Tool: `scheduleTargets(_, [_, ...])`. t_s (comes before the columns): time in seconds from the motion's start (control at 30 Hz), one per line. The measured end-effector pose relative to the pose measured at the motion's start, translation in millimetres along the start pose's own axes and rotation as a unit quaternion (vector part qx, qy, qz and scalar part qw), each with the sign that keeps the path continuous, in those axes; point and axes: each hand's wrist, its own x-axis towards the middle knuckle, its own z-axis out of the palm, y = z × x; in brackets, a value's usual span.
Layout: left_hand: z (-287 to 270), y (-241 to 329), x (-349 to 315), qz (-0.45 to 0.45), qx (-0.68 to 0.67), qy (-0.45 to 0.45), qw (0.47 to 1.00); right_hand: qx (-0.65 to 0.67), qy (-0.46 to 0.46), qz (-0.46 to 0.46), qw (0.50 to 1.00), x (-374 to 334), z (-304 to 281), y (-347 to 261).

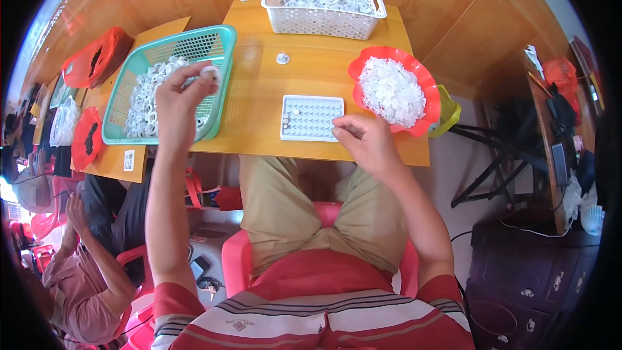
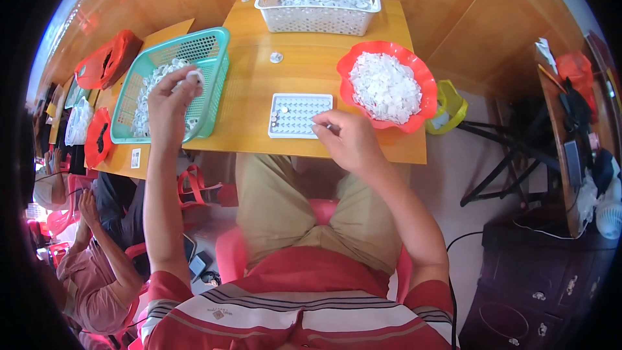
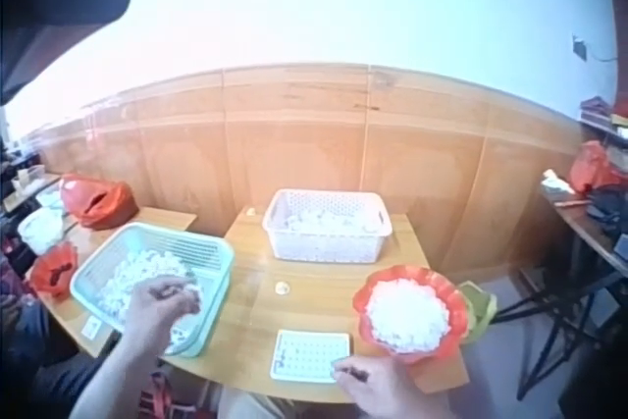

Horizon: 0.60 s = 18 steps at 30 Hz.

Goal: The person picks up a white plastic base and a metal component by hand, fits the metal piece into the base, and places the assembled unit into a white tray.

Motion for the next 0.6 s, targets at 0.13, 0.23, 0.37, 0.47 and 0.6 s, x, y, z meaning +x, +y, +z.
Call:
scheduleTargets(0.13, [37,0,-49,-0.072,-0.152,-0.012,0.986,-0.079,-0.004,-0.02,0.997,23,15,-7])
scheduleTargets(0.23, [52,-23,-67,-0.137,-0.223,-0.021,0.965,-0.158,-0.03,-0.063,0.985,42,30,-4])
scheduleTargets(0.37, [59,-46,-84,-0.227,-0.271,-0.007,0.935,-0.239,-0.072,-0.085,0.965,58,45,1])
scheduleTargets(0.47, [63,-53,-91,-0.242,-0.278,-0.006,0.929,-0.28,-0.077,-0.074,0.954,63,49,2])
scheduleTargets(0.6, [63,-60,-93,-0.257,-0.3,-0.016,0.919,-0.29,-0.085,-0.063,0.951,65,52,1])
